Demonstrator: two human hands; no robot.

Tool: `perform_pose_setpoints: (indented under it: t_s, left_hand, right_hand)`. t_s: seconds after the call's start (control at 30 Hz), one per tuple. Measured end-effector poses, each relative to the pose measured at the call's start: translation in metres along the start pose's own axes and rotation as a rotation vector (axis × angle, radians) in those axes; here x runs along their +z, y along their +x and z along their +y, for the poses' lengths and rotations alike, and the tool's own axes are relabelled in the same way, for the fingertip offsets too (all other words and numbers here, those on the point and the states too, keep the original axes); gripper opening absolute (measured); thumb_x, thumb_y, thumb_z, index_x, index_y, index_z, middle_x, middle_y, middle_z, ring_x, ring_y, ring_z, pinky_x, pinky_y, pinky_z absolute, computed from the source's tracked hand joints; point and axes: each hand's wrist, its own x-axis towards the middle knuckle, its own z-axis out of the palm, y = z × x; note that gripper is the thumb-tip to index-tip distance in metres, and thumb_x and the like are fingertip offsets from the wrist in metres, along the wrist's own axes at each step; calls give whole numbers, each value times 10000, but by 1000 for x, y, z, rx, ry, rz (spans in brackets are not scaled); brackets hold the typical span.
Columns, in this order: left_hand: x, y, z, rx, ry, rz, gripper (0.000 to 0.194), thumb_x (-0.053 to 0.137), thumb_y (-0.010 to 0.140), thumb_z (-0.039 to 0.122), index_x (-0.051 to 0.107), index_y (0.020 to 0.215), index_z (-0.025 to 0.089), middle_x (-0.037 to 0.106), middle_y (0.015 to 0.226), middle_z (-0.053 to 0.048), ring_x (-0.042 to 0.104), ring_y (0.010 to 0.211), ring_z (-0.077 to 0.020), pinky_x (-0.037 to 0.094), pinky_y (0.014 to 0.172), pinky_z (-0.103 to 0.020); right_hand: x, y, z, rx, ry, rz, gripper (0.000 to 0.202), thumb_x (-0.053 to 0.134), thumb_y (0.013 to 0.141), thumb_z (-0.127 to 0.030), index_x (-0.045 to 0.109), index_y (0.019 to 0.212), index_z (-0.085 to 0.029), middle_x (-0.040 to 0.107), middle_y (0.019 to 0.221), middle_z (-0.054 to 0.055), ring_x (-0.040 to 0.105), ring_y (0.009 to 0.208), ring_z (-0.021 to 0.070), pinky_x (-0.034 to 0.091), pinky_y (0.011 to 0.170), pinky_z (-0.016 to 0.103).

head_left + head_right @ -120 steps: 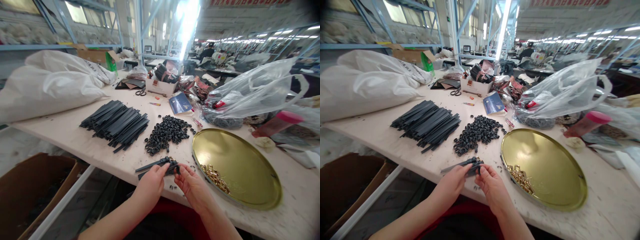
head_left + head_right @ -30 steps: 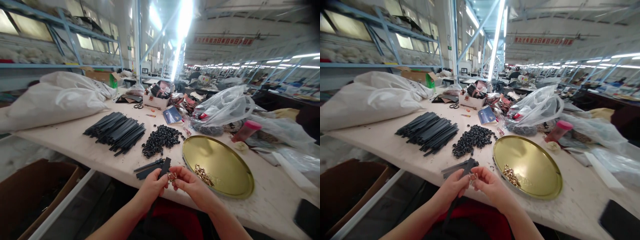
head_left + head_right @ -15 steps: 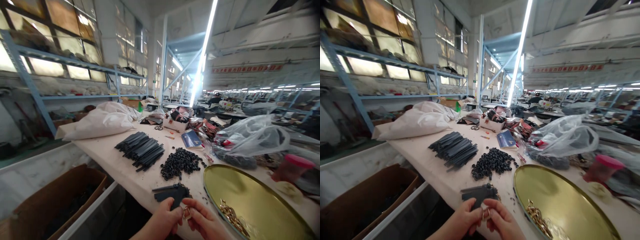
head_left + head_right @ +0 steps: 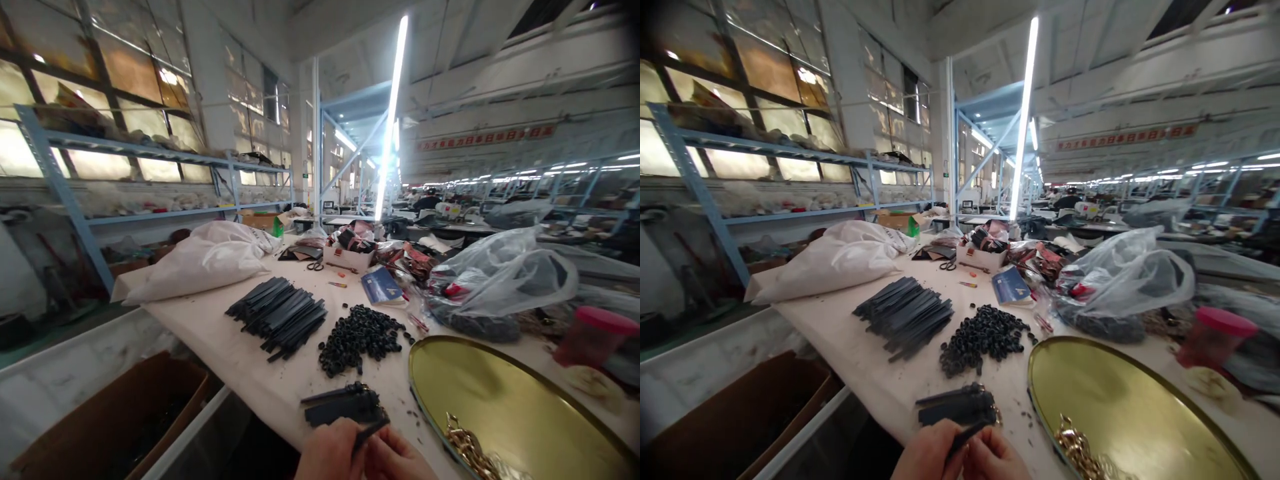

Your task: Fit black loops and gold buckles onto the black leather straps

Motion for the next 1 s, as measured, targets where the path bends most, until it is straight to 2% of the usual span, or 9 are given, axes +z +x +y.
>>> perform_pose_setpoints:
  t_s: [0.13,0.23,0.4,0.53,0.67,0.8,0.9,1.0]
  left_hand:
    - [5,2,-7,30,-91,91,172,391,835,254,543,822,173,626,832,-68,569,757,-197,370,639,-268]
    - [6,3,-12,-1,-204,117,161,409,841,286,516,795,174,616,798,-47,561,730,-177,367,628,-253]
    - [0,4,-11,15,-216,61,212,411,849,333,495,746,167,592,746,-29,544,704,-170,360,625,-255]
    - [-6,5,-9,0,-199,-13,225,424,843,349,503,739,165,596,744,-29,538,690,-168,353,596,-245]
    - [-5,5,-8,50,-140,-47,204,415,847,307,531,752,170,613,765,-33,551,709,-169,359,609,-241]
    - [-3,9,-9,67,-114,-62,194,409,849,289,558,810,171,624,809,-45,563,754,-178,378,649,-248]
    - [-4,12,-11,33,-117,-75,231,409,852,347,530,759,173,613,753,-32,558,701,-171,364,599,-243]
    - [-8,13,-12,8,-110,-100,252,421,846,379,510,728,175,606,722,-19,555,672,-169,352,568,-239]
  right_hand:
    - [15,-8,-8,8,48,32,317,817,490,-354,635,646,-148,613,633,-9,563,619,98,439,658,233]
    - [20,-11,-10,-17,2,67,340,826,471,-323,653,713,-159,611,644,-19,538,595,84,428,625,217]
    - [20,-13,-13,-111,-205,91,329,794,508,-361,612,687,-155,584,553,-30,498,523,90,395,552,233]
    - [18,-14,-15,-98,-286,90,327,767,543,-395,566,641,-156,578,539,-34,489,500,84,388,536,232]
    - [14,-15,-14,-33,-250,89,293,717,633,-394,560,663,-148,569,557,-28,500,514,80,398,544,225]
    - [10,-18,-13,38,-113,69,240,675,698,-366,587,735,-145,582,665,-13,517,602,82,428,633,239]
    - [9,-19,-15,51,-150,33,217,702,673,-321,598,752,-148,587,691,-13,521,642,89,421,680,245]
    - [8,-16,-15,-3,-302,34,247,742,615,-325,590,708,-154,578,640,-29,506,611,88,402,636,232]
